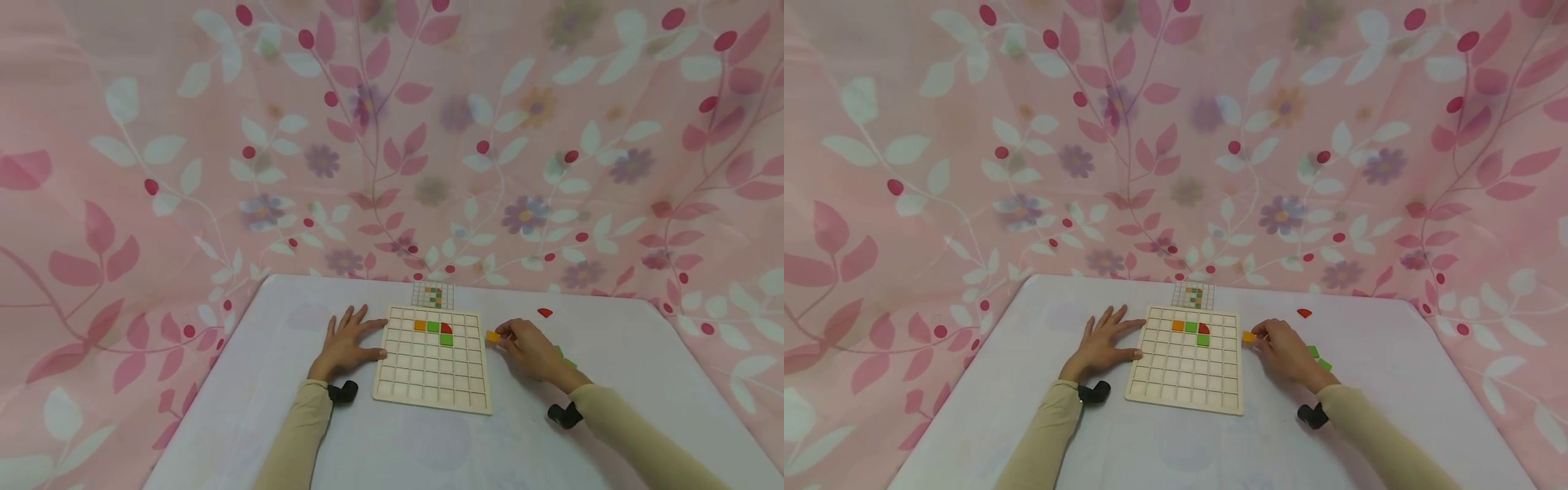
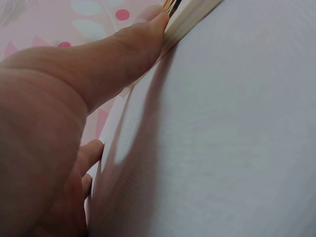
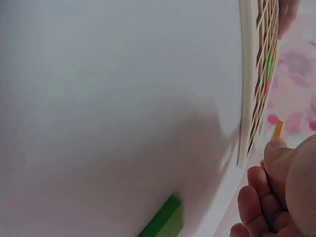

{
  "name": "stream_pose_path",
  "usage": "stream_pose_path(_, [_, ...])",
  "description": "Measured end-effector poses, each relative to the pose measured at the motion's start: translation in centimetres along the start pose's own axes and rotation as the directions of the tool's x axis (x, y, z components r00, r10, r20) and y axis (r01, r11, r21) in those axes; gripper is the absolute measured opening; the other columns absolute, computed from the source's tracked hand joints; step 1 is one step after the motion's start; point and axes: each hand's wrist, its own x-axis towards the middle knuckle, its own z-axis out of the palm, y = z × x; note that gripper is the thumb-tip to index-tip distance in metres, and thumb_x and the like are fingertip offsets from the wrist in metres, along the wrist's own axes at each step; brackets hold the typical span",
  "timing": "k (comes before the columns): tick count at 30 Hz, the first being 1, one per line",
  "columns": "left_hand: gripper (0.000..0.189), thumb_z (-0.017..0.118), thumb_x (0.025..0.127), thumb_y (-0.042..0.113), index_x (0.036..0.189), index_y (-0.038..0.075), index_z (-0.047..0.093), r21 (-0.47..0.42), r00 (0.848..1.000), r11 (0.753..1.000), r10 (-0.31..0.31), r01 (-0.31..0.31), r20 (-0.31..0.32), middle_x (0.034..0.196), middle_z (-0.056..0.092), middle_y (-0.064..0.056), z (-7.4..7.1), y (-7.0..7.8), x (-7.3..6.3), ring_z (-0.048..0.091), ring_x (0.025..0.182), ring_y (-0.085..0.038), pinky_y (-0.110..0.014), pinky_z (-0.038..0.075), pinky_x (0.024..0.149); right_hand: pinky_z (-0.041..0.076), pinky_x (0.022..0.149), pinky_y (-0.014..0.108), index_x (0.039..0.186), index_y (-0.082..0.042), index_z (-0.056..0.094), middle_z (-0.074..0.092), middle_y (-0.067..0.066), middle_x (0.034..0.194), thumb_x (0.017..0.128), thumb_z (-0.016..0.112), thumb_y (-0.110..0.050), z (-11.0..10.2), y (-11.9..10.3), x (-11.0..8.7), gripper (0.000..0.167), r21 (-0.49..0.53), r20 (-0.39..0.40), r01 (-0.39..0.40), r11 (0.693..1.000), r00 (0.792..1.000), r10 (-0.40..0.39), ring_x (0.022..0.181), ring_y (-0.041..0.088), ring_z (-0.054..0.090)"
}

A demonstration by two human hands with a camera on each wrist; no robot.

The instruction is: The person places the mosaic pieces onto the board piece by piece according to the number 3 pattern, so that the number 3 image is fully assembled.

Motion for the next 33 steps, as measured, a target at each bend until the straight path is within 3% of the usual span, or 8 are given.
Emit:
stream_pose_path(6, [0.072, 0.081, 0.089, 0.054, 0.154, 0.034, 0.057, 0.008, 1.0, 1.0, -0.003, 0.003, -0.002, 0.178, 0.021, -0.011, -0.1, 0.1, 0.2, 0.003, 0.166, -0.041, -0.072, -0.006, 0.127, 0.058, 0.086, 0.036, 0.12, -0.003, 0.068, 0.07, 0.003, 0.109, 0.101, 0.073, -0.014, 1.0, -2.4, 0.7, 0.022, 0.017, 0.044, -0.006, 1.0, 0.999, 0.006, 0.098, 0.017, 0.06])
stream_pose_path(18, [0.072, 0.082, 0.088, 0.054, 0.153, 0.034, 0.059, 0.015, 1.0, 1.0, -0.01, 0.01, -0.007, 0.177, 0.023, -0.011, 0.1, -0.1, 0.0, 0.005, 0.166, -0.041, -0.074, -0.004, 0.127, 0.053, 0.079, 0.024, 0.116, -0.012, 0.07, 0.065, -0.006, 0.103, 0.1, 0.076, -0.019, 2.7, -5.7, 0.6, 0.018, 0.074, 0.123, 0.056, 0.996, 0.99, -0.065, 0.09, 0.01, 0.054])
stream_pose_path(33, [0.072, 0.082, 0.088, 0.055, 0.153, 0.035, 0.058, 0.017, 1.0, 1.0, -0.011, 0.011, -0.007, 0.177, 0.022, -0.011, 0.1, -0.1, 0.0, 0.004, 0.166, -0.041, -0.073, -0.004, 0.127, 0.055, 0.085, 0.028, 0.117, -0.016, 0.07, 0.064, -0.008, 0.102, 0.101, 0.075, -0.023, 4.4, -6.8, 1.1, 0.018, 0.034, 0.15, -0.002, 0.999, 0.989, -0.003, 0.092, 0.009, 0.054])
